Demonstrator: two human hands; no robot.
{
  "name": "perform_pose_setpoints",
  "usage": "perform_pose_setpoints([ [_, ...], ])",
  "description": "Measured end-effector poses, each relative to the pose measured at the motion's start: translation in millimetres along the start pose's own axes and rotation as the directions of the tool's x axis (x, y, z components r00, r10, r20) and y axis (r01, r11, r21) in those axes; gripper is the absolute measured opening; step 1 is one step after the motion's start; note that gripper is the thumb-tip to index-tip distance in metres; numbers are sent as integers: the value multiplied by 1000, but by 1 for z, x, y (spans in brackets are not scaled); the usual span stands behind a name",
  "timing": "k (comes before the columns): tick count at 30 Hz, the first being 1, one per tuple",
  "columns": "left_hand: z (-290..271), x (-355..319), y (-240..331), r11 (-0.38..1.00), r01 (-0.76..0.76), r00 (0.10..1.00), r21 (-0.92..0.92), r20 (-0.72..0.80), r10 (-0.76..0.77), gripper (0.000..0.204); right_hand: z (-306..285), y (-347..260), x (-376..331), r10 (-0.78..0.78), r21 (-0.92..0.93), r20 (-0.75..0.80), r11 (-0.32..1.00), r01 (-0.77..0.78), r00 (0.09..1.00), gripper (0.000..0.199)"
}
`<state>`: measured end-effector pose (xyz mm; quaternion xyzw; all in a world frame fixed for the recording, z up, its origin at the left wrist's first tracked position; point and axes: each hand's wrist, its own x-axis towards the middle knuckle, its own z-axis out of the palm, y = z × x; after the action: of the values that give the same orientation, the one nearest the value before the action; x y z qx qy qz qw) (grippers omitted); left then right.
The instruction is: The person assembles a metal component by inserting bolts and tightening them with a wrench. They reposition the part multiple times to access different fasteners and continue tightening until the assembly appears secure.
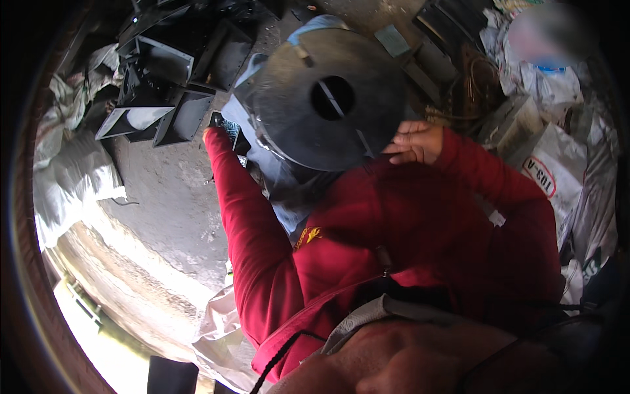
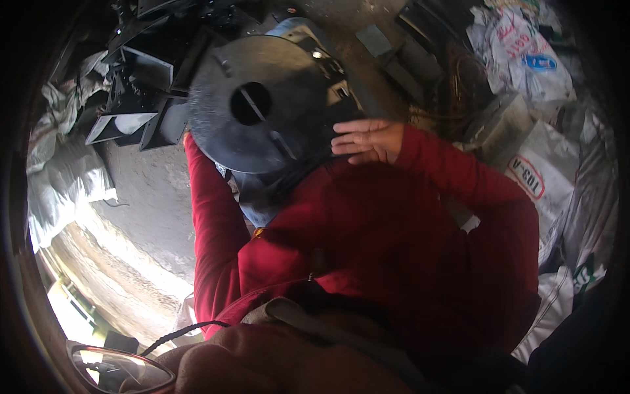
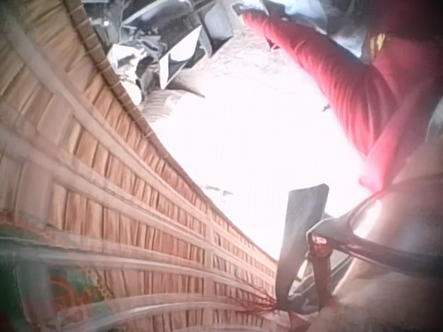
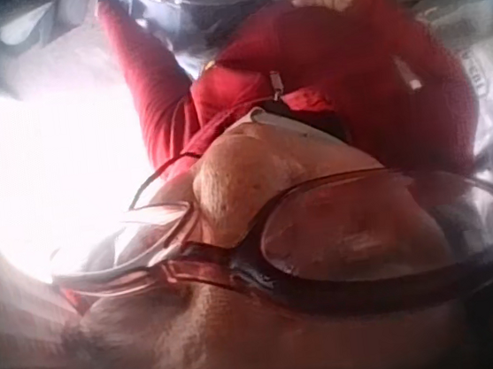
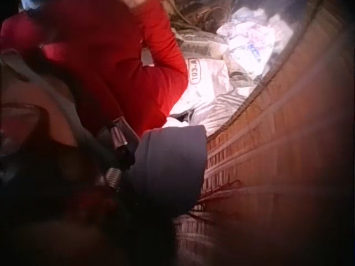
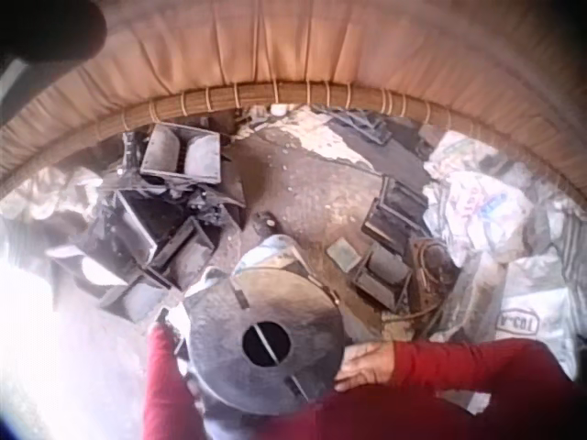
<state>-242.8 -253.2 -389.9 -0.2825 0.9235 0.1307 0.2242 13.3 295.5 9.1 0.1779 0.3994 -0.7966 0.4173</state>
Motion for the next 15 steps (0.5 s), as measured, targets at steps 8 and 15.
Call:
perform_pose_setpoints([
  [8, -165, -309, 55, 86, -203, 943, -975, -171, 286, 19, 4, 10, -23, -59, 80, -135, 994, 70, 989, 47],
  [15, -170, -523, 140, -10, -913, 148, -408, -352, 924, 35, 17, 20, 12, -94, 384, 150, 923, 29, 984, 49],
])
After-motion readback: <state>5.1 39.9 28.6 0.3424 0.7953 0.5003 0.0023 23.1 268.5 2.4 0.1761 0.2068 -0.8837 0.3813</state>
